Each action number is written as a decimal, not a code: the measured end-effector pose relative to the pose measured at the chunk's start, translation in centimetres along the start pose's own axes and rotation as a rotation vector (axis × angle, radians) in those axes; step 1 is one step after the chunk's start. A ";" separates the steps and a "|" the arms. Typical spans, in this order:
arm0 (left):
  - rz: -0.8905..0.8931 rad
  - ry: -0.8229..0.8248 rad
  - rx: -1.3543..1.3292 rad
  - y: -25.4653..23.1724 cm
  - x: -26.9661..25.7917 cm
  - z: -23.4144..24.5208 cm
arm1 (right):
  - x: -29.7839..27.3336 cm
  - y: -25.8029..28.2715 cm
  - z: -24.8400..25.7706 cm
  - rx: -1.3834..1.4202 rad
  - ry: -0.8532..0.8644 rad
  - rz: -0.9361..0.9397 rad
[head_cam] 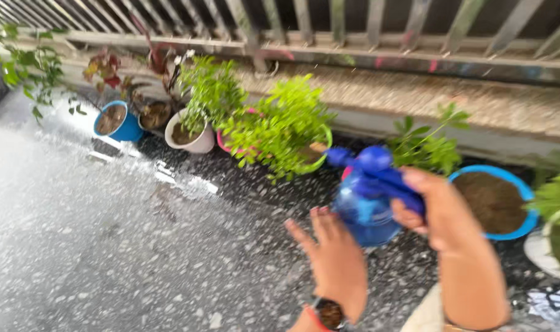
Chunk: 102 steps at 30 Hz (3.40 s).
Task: The person uses a blue manual pressure sprayer to water a row of potted plants arranged along a metal railing. They pump the sprayer to build pressure and then spray water onto the leaves and soil of various plants, moving sequentially along the line.
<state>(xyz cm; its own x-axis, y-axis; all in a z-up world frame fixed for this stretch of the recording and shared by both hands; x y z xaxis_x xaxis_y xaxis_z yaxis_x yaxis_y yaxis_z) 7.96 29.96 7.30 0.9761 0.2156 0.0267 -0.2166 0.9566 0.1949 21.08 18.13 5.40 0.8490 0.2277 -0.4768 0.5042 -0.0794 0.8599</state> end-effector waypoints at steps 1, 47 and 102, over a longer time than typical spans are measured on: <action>-0.079 0.033 -0.011 -0.5 0.4 0.2 | -0.1 0.3 1.2 -0.003 -0.019 0.060; 0.449 1.085 -1.425 -4.6 -2.0 -16.8 | -13.0 -7.9 4.1 0.291 -0.849 0.261; 1.344 0.770 -2.622 -7.9 3.3 -20.2 | -12.0 2.6 -5.0 -0.096 -0.501 0.448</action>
<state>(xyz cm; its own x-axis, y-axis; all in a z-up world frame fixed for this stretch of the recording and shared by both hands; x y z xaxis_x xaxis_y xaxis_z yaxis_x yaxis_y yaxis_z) 12.54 27.06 -14.00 0.5439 -0.1175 -0.8309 -0.2754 -0.9603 -0.0444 11.42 20.02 14.22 0.9552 -0.2857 -0.0773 0.0898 0.0309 0.9955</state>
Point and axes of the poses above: each hand's wrist, its own x-axis towards the middle knuckle, its own z-axis out of the back of the hand, y = z × x, the point moved 6 cm from there along x, towards the middle knuckle, and after that the axes turned 15 degrees about -y, right-handed, at the moved point
